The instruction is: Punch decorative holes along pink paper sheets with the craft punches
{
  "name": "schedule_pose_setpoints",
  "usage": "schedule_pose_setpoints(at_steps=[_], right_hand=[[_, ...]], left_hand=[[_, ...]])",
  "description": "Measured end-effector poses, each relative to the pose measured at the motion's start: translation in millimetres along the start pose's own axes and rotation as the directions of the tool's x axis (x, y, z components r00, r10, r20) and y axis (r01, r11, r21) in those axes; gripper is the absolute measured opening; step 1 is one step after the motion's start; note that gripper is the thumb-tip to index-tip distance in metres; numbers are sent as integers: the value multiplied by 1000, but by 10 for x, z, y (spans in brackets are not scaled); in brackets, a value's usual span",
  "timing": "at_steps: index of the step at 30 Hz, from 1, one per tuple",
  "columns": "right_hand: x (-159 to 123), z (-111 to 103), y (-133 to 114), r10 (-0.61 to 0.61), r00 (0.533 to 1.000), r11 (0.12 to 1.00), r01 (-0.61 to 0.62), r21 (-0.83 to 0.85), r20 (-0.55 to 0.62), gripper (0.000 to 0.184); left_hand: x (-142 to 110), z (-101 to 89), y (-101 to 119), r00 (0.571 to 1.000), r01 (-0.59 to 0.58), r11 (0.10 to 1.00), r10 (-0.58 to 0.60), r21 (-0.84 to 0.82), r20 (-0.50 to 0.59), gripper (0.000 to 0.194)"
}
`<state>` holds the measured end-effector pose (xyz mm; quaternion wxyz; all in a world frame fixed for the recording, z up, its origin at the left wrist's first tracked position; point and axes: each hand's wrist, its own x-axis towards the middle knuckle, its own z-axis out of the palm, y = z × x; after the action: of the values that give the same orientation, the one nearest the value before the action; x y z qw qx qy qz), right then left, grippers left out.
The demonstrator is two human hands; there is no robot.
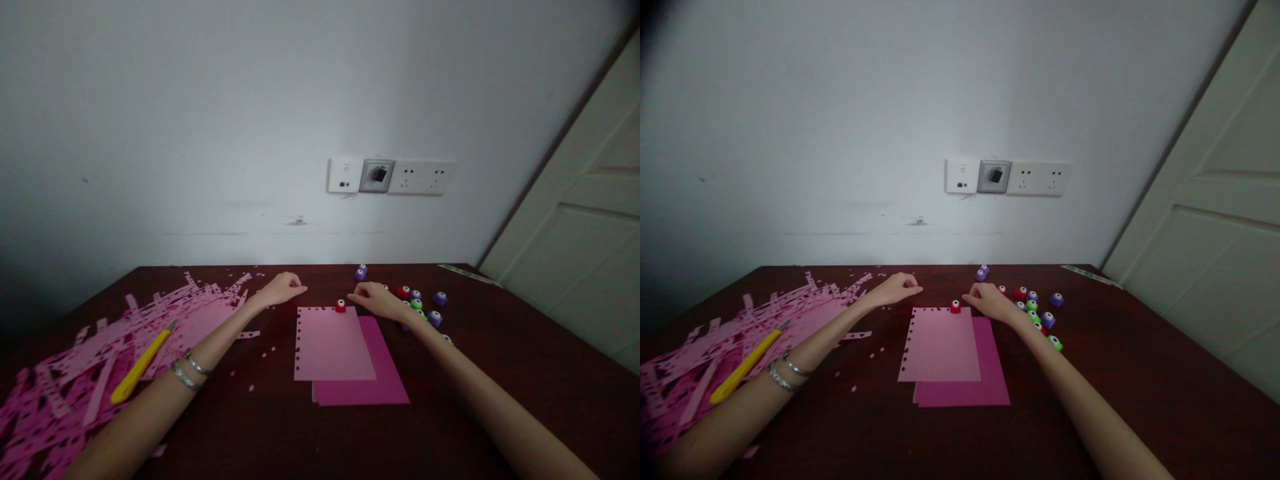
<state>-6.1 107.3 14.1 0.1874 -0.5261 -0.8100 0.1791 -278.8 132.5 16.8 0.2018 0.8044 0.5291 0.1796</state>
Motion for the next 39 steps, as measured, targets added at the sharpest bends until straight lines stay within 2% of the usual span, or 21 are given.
schedule_pose_setpoints(at_steps=[2,4,7,11,15,20,25,30,34,39], right_hand=[[28,-22,-47,68,994,994,-76,80,90,37],[78,-24,-73,105,966,975,-147,168,237,45],[167,-7,-73,104,910,950,-211,231,402,52],[250,0,-77,167,842,938,-297,181,514,52],[283,-4,-130,222,792,922,-361,143,569,47],[314,-6,-209,265,719,912,-404,76,643,42],[327,-22,-281,291,699,909,-415,40,653,38],[347,-16,-304,323,674,895,-445,16,665,36],[352,9,-303,331,680,893,-450,17,654,35],[374,29,-256,338,622,854,-518,48,706,31]], left_hand=[[34,-5,79,999,-14,1000,13,-23,-30,36],[71,18,181,1000,-24,996,24,-84,5,38],[132,93,345,991,-20,978,47,-206,129,43],[223,199,520,956,49,963,32,-266,291,50],[327,253,623,906,128,967,-24,-221,422,55],[449,271,645,827,220,951,-64,-217,558,52],[554,304,592,763,282,932,-74,-228,642,55],[567,329,583,756,299,929,-90,-220,648,53],[533,338,602,760,325,909,-88,-260,644,54],[556,360,617,765,312,929,-121,-199,633,54]])
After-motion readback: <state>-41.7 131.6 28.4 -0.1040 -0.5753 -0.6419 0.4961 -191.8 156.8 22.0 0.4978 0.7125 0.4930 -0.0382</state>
